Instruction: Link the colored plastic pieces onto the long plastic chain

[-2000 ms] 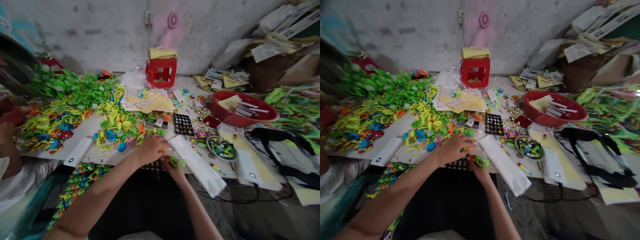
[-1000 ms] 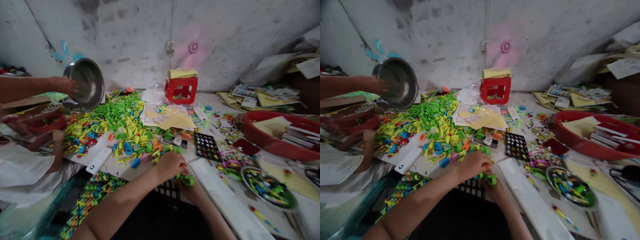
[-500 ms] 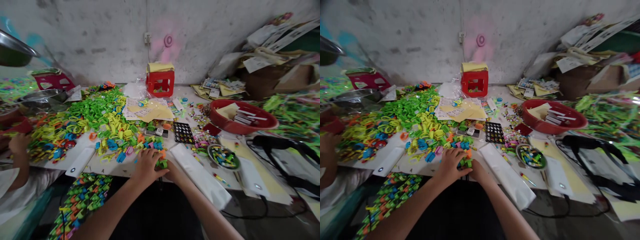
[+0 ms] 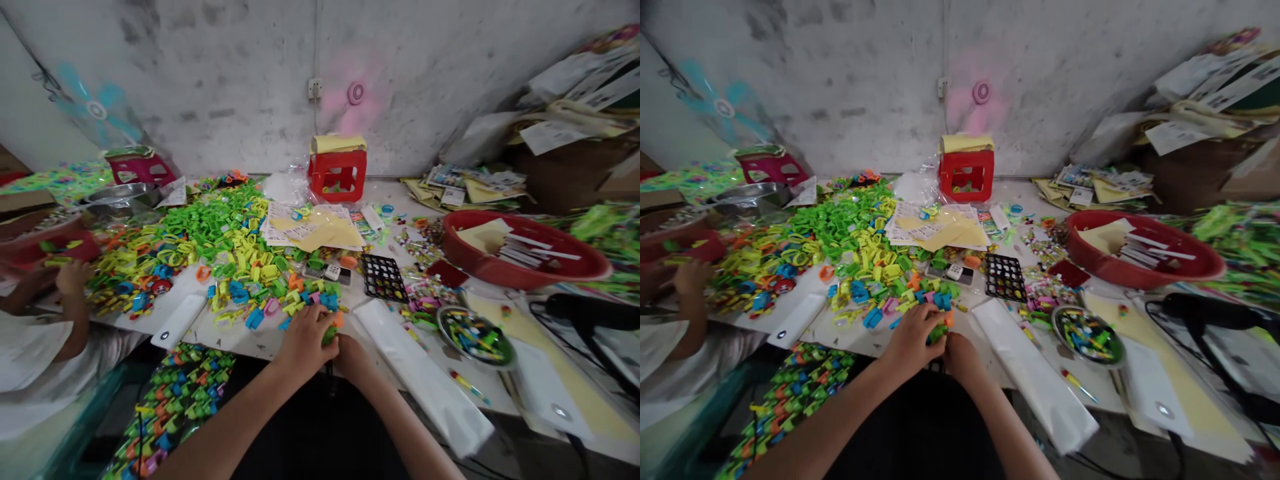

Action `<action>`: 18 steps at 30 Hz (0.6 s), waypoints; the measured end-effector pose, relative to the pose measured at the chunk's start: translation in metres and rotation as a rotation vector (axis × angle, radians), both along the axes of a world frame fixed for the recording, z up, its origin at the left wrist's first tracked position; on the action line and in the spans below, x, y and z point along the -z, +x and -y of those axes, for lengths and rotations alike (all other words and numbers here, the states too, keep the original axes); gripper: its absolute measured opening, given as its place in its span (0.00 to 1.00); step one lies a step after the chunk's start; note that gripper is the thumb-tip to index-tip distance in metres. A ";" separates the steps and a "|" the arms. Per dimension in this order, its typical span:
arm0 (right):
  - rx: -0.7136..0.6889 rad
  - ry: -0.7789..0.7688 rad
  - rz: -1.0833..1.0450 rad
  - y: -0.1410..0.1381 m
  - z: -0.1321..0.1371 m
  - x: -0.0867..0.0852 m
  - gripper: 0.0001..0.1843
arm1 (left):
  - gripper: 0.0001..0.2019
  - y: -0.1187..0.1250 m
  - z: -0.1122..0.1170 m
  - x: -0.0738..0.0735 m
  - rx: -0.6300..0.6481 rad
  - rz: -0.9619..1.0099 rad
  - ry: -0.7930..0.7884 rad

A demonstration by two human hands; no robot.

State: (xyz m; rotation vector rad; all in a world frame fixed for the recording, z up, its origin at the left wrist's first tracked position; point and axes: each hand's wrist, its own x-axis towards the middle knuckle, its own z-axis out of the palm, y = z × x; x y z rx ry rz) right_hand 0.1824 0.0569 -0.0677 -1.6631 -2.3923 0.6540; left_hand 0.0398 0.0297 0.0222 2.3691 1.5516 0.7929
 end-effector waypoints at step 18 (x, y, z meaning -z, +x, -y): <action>-0.077 0.024 -0.364 0.010 -0.008 0.007 0.16 | 0.21 0.002 0.002 -0.013 0.009 0.005 -0.028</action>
